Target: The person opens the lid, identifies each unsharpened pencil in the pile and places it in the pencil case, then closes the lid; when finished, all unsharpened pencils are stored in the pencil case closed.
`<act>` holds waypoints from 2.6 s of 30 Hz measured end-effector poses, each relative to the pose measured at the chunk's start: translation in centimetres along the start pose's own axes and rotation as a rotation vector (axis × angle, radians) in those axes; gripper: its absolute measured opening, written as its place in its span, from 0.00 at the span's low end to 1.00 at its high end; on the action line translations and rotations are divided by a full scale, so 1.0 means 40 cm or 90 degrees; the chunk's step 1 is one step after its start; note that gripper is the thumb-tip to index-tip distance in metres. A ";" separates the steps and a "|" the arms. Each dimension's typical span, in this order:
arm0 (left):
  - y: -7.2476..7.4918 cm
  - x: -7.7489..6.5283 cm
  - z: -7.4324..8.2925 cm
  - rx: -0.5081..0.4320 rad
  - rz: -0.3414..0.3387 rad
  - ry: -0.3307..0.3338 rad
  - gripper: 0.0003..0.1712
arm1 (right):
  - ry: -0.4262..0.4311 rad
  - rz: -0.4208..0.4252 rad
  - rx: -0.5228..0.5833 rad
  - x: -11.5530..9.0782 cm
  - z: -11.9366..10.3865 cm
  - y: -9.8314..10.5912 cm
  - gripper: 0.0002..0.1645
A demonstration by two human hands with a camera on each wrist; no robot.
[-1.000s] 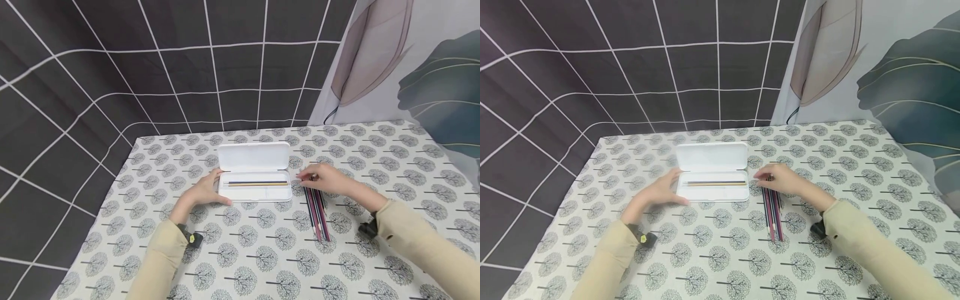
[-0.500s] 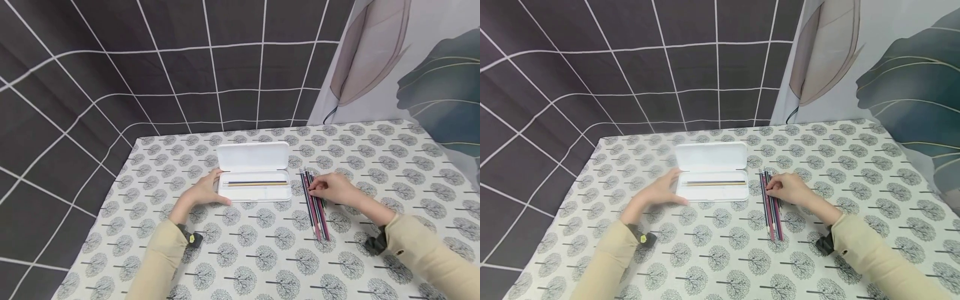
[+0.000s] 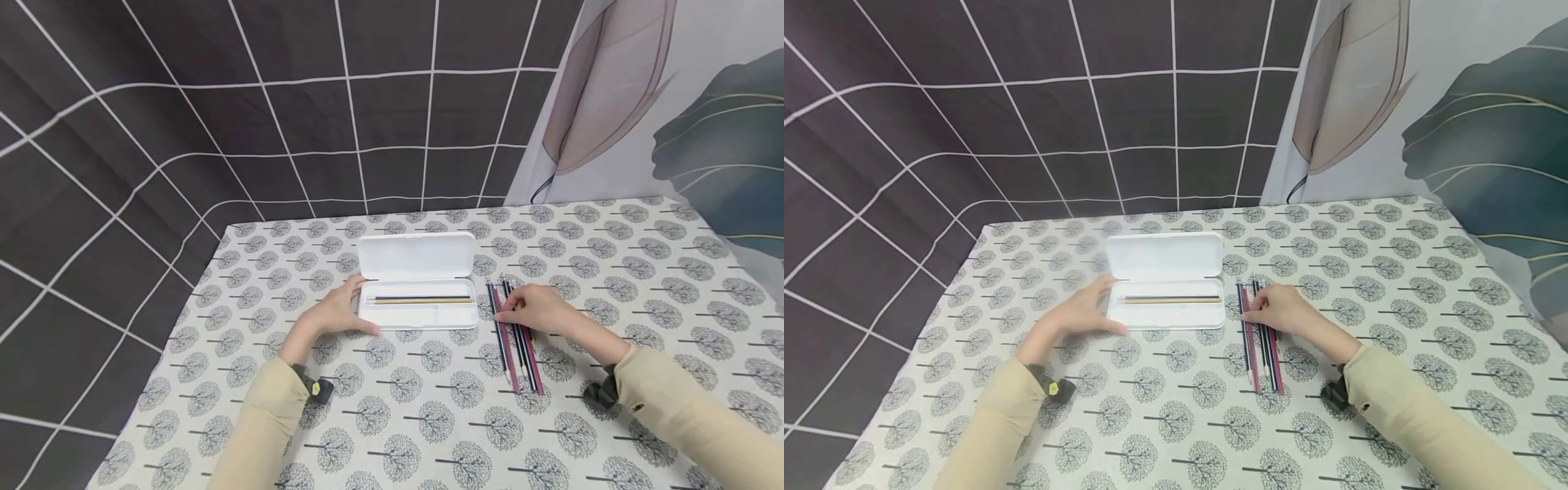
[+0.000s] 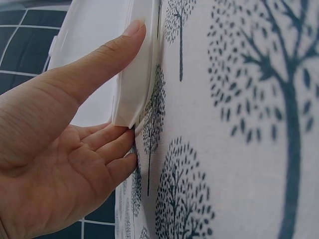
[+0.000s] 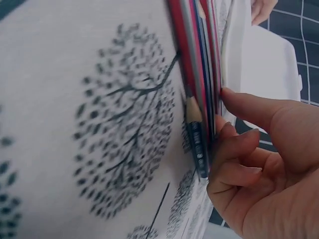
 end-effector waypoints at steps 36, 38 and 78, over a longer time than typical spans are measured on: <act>0.000 -0.004 0.008 0.006 0.002 0.022 0.63 | 0.054 0.171 0.320 0.118 -0.095 0.125 0.17; 0.000 -0.003 0.005 0.007 0.003 0.024 0.63 | 0.094 0.177 0.283 0.130 -0.118 0.113 0.15; 0.004 0.001 0.002 0.029 0.000 0.009 0.63 | 0.345 -0.034 -0.087 0.143 -0.142 -0.006 0.09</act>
Point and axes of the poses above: each hand's wrist, its own x-axis towards the middle knuckle, its own y-axis out of the back of the hand, z = x × y, the point moved 3 cm from there along x, towards the middle knuckle, and after that the axes turned 4 degrees about -y, right-handed, at the moved point
